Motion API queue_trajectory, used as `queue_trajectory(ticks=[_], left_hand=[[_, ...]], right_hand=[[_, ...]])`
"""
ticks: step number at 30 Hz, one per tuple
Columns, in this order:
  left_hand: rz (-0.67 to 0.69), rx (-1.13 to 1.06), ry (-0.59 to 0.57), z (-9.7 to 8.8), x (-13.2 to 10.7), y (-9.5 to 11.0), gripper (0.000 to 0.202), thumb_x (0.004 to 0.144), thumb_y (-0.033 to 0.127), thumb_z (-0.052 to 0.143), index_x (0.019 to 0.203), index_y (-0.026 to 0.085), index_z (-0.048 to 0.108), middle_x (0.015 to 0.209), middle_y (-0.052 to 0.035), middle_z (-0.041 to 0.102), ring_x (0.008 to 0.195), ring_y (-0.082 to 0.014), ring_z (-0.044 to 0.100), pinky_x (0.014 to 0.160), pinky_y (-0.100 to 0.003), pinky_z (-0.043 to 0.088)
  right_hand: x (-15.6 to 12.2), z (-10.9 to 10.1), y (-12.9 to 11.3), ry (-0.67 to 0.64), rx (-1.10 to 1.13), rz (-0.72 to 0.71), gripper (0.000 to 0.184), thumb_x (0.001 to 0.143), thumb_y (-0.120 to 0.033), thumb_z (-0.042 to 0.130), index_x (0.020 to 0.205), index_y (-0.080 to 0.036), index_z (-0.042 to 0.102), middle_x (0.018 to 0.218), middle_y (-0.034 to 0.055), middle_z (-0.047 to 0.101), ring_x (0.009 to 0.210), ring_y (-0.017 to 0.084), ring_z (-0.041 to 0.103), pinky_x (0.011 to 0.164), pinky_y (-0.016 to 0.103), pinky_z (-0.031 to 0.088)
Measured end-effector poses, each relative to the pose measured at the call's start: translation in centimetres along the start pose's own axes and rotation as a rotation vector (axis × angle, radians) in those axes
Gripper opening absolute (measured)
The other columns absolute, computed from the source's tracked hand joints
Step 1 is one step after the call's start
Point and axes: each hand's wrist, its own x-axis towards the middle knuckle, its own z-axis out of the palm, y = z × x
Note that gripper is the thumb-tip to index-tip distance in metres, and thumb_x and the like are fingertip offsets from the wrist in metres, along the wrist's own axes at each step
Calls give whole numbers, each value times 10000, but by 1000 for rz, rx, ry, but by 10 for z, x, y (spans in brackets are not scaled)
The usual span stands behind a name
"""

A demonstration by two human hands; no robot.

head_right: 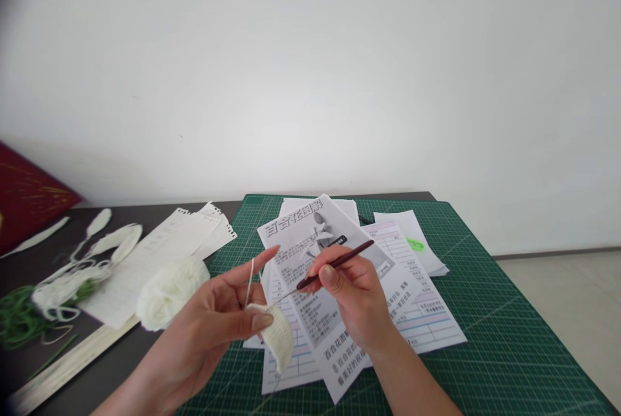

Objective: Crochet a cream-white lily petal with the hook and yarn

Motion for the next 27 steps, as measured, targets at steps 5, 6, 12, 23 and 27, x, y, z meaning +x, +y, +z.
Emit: queue_trajectory(ticks=[5,6,12,23,27], left_hand=[[-18,49,40,-2,1,-2,760,661,71,773,1361,155,490,611,14,692,563,-97,578,600,-220,424],[-19,55,38,-2,1,-3,769,661,77,774,1368,153,481,607,16,687,563,-98,574,601,-222,421],[25,112,112,-3,1,-5,774,672,107,768,1382,167,464,595,39,649,569,-105,564,625,-249,429],[149,210,230,1,5,-8,769,697,153,753,1400,190,443,610,40,657,618,-114,579,668,-250,444],[211,207,320,2,6,-9,785,697,188,764,1408,187,430,608,49,627,610,-109,563,652,-241,438]], right_hand=[[-2,-3,-2,-43,-129,-66,122,869,-310,635,826,-222,707,705,1,627,673,145,577,667,283,486],[-3,-3,-3,-54,-168,-91,126,877,-306,621,839,-223,707,701,6,622,677,159,574,677,308,492],[-13,-3,-11,-144,-454,-285,152,893,-185,561,946,-229,696,771,42,651,746,207,601,728,396,518],[-23,16,-12,-243,-919,-699,386,764,27,532,1092,-157,616,803,106,733,756,221,693,666,360,596],[-24,19,-6,-225,-1005,-780,470,769,32,530,1197,-158,567,814,98,754,758,215,717,670,340,615]])
